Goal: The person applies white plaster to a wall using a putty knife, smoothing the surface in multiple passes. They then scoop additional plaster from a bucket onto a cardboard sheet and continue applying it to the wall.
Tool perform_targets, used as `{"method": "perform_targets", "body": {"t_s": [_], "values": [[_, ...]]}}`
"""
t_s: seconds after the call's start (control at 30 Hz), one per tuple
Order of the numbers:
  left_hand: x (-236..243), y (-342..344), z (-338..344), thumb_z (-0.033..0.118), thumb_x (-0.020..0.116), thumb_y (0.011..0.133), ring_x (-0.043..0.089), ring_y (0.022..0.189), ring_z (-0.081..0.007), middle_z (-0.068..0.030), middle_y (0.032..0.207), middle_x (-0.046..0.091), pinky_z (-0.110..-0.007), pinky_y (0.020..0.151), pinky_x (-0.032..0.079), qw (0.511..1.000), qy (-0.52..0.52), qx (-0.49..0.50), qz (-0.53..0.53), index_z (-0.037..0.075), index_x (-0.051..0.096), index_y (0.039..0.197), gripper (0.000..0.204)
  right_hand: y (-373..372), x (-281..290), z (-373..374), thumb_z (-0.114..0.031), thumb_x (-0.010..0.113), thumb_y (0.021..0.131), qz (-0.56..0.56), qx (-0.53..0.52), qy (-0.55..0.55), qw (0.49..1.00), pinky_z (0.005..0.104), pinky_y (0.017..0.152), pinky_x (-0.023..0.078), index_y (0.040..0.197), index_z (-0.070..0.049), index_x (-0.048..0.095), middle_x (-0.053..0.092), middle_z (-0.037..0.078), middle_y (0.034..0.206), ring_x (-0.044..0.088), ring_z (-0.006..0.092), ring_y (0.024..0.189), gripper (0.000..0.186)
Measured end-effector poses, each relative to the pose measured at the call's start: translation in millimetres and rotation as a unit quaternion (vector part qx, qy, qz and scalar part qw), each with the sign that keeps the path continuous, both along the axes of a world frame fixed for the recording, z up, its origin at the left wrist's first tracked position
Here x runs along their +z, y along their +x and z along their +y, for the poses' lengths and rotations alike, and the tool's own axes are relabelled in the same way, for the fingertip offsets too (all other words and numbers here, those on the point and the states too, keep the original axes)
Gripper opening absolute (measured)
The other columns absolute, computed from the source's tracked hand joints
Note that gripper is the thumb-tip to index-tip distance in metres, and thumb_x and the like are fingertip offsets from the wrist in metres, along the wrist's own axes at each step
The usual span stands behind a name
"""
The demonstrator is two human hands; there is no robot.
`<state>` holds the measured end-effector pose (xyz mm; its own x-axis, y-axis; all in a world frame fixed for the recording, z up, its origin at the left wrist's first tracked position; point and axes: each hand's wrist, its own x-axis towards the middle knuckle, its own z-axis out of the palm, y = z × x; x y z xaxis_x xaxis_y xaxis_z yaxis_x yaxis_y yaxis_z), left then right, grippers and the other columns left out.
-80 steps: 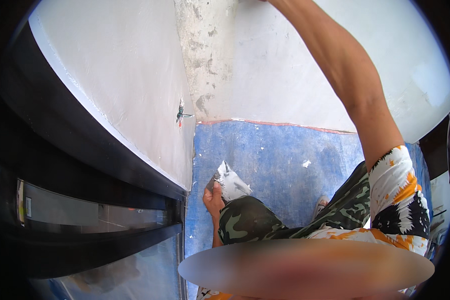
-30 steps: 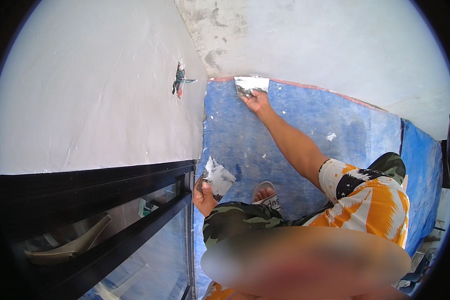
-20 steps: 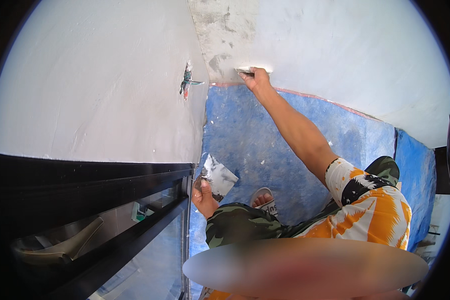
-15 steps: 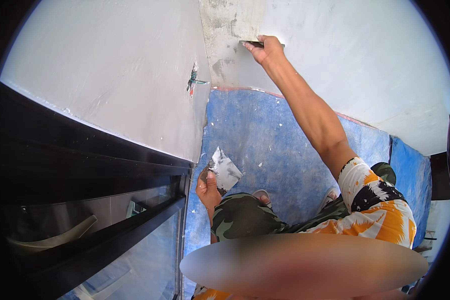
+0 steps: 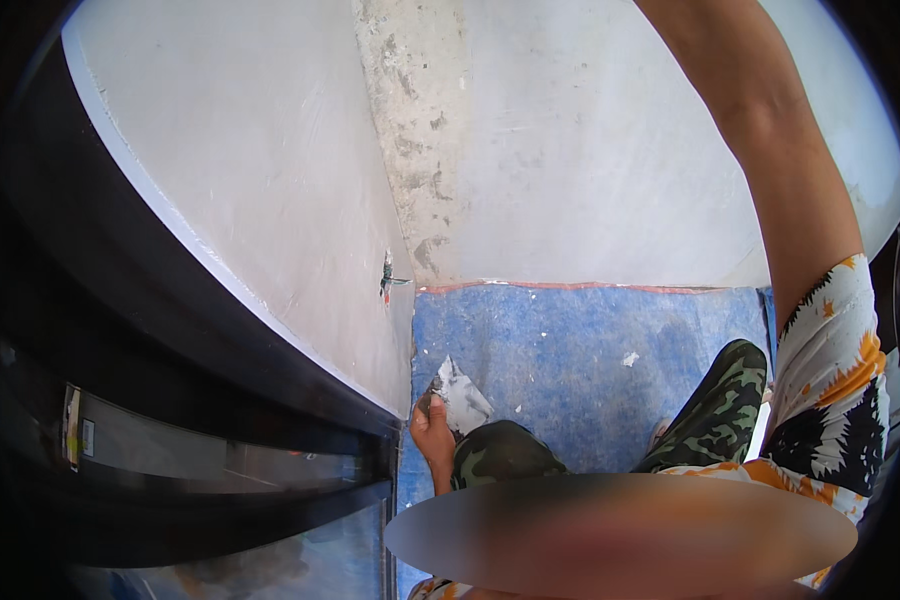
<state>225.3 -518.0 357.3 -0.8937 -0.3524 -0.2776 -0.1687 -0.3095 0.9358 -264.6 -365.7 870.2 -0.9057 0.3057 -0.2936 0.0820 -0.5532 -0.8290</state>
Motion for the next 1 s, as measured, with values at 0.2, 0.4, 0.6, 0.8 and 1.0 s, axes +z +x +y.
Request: {"method": "perform_targets", "body": {"t_s": [0.2,0.4,0.6,0.8,1.0], "values": [[53,-27,13,0.018,0.058,0.097,0.058,0.082,-0.0125,-0.0037,0.091,0.065,-0.030,0.076,0.048,0.981,0.187,0.031,-0.031,-0.001,0.061,0.113,0.024,75,18,0,-0.012,0.046,0.099,0.234,0.155,0.156,0.947,0.0510,0.098,0.052,0.127,0.008,0.044,0.059,0.023,0.115,0.060,0.0339,0.112,0.034],[122,-113,29,0.029,0.049,0.100,0.067,0.096,-0.0261,-0.0098,0.109,0.068,-0.040,0.081,0.054,0.879,0.465,-0.074,-0.081,0.002,0.060,0.119,0.035,280,-126,55,-0.008,0.048,0.096,0.240,0.346,0.454,0.785,0.0438,0.095,0.052,0.132,0.003,0.047,0.062,0.018,0.116,0.060,0.0280,0.112,0.037],[142,-137,67,0.031,0.051,0.098,0.067,0.088,-0.0216,-0.0093,0.100,0.069,-0.038,0.075,0.057,0.851,0.489,-0.192,-0.031,0.006,0.063,0.114,0.031,347,-220,132,-0.001,0.058,0.084,0.331,0.427,0.743,0.395,0.0421,0.080,0.057,0.140,-0.016,0.048,0.058,0.022,0.121,0.062,0.0370,0.109,0.058],[149,-109,56,0.024,0.050,0.099,0.067,0.087,-0.0145,-0.0083,0.096,0.067,-0.027,0.061,0.055,0.863,0.483,-0.143,0.020,0.008,0.060,0.119,0.028,224,-123,214,0.003,0.044,0.085,0.147,0.079,0.924,0.345,0.0498,0.094,0.044,0.121,-0.014,0.059,0.062,0.014,0.116,0.058,0.0341,0.111,0.042],[120,-98,67,0.026,0.049,0.099,0.066,0.092,-0.0196,-0.0054,0.103,0.068,-0.034,0.080,0.054,0.876,0.475,-0.076,-0.024,0.007,0.061,0.120,0.031,93,24,261,-0.014,0.038,0.100,0.149,-0.195,0.927,0.285,0.0641,0.101,0.037,0.137,-0.010,0.043,0.055,0.018,0.128,0.049,0.0361,0.124,0.038]]}}
